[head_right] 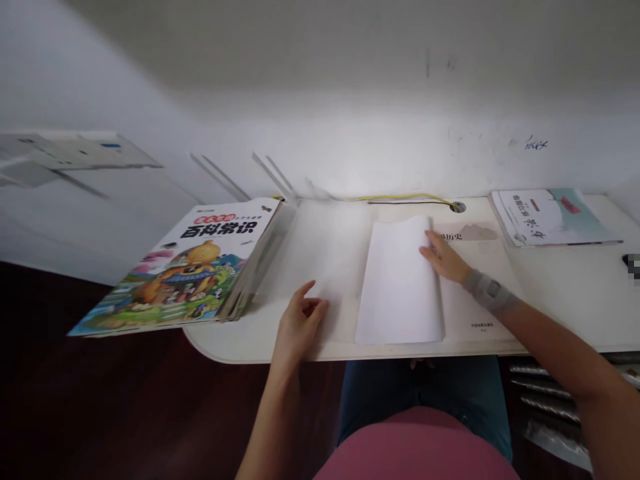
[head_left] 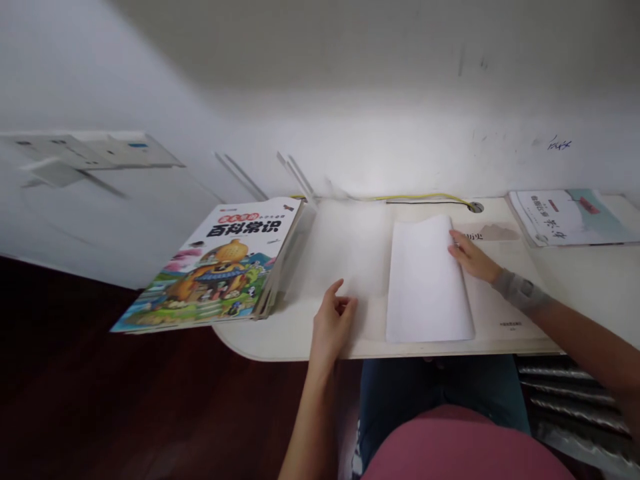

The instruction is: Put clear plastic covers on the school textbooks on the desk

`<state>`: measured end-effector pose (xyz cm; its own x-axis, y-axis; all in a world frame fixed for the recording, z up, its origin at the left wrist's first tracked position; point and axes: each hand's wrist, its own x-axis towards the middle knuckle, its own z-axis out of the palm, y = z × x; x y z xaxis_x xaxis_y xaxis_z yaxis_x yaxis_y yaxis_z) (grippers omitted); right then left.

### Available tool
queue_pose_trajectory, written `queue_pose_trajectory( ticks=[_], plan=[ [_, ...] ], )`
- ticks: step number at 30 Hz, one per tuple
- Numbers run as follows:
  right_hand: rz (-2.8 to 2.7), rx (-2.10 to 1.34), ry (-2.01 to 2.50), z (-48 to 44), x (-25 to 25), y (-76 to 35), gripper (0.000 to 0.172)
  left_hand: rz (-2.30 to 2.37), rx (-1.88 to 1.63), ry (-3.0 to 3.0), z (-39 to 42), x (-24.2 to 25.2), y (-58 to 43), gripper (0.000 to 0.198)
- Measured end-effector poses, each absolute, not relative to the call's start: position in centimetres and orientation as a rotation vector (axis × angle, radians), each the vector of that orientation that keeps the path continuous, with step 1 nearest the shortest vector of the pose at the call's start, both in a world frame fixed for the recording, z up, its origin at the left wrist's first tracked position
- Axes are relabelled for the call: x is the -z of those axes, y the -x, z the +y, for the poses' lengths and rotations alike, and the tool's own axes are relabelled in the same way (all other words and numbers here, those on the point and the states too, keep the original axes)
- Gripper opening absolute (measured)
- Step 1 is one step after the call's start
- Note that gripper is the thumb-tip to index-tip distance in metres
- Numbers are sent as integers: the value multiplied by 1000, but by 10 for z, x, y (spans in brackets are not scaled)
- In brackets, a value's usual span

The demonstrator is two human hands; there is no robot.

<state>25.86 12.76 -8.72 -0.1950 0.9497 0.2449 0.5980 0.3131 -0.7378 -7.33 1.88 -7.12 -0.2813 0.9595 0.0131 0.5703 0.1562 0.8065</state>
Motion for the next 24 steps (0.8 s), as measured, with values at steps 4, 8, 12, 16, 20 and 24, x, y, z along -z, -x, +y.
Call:
queue_pose_trajectory(
  ticks=[4, 8, 12, 16, 20, 24],
  plan=[
    [-1733, -583, 1467, 182, 91, -238, 80, 1926, -992, -1462, 17, 77, 74, 58],
    [-1698, -577, 1484, 184, 104, -217, 80, 1915, -1007, -1464, 14, 79, 73, 54],
    [-1843, -571, 1496, 174, 107, -215, 77, 1869, -1040, -1428, 13, 79, 74, 54],
    [-1976, -553, 1440, 173, 106, -219, 77, 1852, -1104, -1330, 12, 75, 76, 54],
    [-1938, -451, 1520, 171, 104, -216, 73, 1774, -1172, -1246, 9, 74, 75, 52],
    [-2001, -448, 1467, 168, 102, -212, 71, 1665, -1259, -1134, 9, 76, 77, 49]
  ],
)
